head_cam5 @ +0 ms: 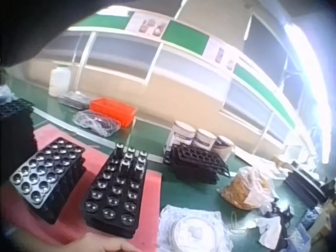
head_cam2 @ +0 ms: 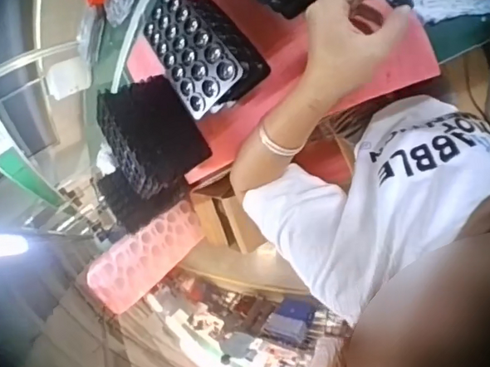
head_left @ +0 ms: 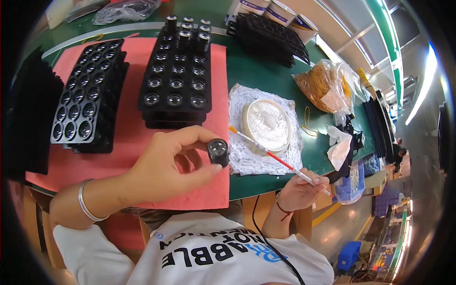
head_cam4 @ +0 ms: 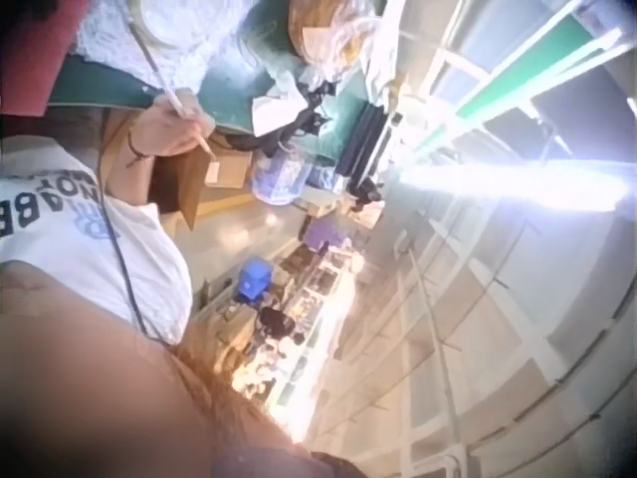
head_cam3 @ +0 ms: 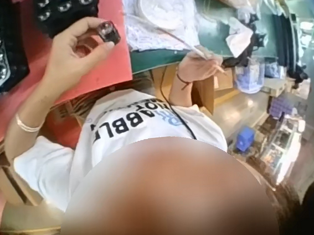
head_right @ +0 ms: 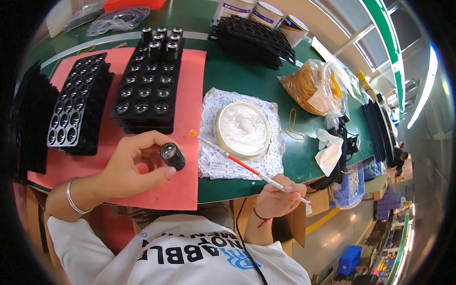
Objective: Apply glue to the rims of small black cylindrical components using a brush and place them into an assembly tray.
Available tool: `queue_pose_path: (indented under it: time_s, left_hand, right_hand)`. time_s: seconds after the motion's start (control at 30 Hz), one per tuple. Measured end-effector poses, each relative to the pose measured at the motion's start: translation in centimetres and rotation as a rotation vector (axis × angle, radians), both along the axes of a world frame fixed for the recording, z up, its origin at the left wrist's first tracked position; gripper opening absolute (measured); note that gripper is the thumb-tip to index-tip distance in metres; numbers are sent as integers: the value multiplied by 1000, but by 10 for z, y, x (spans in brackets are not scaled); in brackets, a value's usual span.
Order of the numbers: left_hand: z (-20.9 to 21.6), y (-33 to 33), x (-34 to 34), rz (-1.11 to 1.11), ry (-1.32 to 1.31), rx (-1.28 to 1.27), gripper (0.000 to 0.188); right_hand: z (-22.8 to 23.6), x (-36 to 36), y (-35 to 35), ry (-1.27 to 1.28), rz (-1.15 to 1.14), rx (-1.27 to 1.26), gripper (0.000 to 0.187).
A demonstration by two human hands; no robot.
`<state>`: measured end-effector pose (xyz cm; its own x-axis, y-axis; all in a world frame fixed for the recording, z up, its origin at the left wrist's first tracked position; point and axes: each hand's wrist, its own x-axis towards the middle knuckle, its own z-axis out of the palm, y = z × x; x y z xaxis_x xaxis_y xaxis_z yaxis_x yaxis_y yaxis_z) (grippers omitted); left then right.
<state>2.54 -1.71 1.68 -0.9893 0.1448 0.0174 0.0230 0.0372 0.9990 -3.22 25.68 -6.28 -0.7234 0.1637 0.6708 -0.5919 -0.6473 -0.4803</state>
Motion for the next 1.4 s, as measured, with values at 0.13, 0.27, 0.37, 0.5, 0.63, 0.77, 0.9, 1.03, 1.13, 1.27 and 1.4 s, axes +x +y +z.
queue_pose_path:
  time_s: [0.13, 0.27, 0.37, 0.5, 0.63, 0.77, 0.9, 1.03, 1.13, 1.27, 1.4]
  left_hand:
    - [50, -15, 21, 70, 329, -446, 28]
    - [71, -45, -12, 464, 545, -812, 27]
    - [78, -106, -34, 612, 526, -1022, 30]
    - [60, -183, -63, 597, 336, -1125, 35]
    - [45, -199, -69, 528, 173, -1020, 36]
    - [39, -200, -73, 469, 175, -908, 33]
    - [42, -201, -72, 442, 146, -915, 25]
    - [47, -204, -85, 493, 166, -1057, 41]
    - [63, -167, -106, 464, 214, -1221, 47]
    - [71, -131, -138, 424, 338, -1484, 45]
    - [77, -122, -168, 169, 87, -1421, 35]
  right_hand:
    - [2, 0, -3, -73, -172, 79, 27]
    - [5, 3, 3, -90, -376, 179, 29]
    - [6, -1, -5, -78, -387, 174, 30]
    - [5, -3, -11, -183, -477, -53, 32]
    - [6, -1, -9, -108, -476, 136, 33]
    - [6, -1, -6, -78, -477, 167, 33]
    - [5, -1, -6, -72, -479, 152, 32]
    - [6, 0, -5, -61, -455, 136, 32]
    - [5, -2, -5, -47, -472, 161, 32]
    - [7, 0, -6, -59, -476, 147, 32]
    - [3, -2, -4, -34, -498, 165, 33]
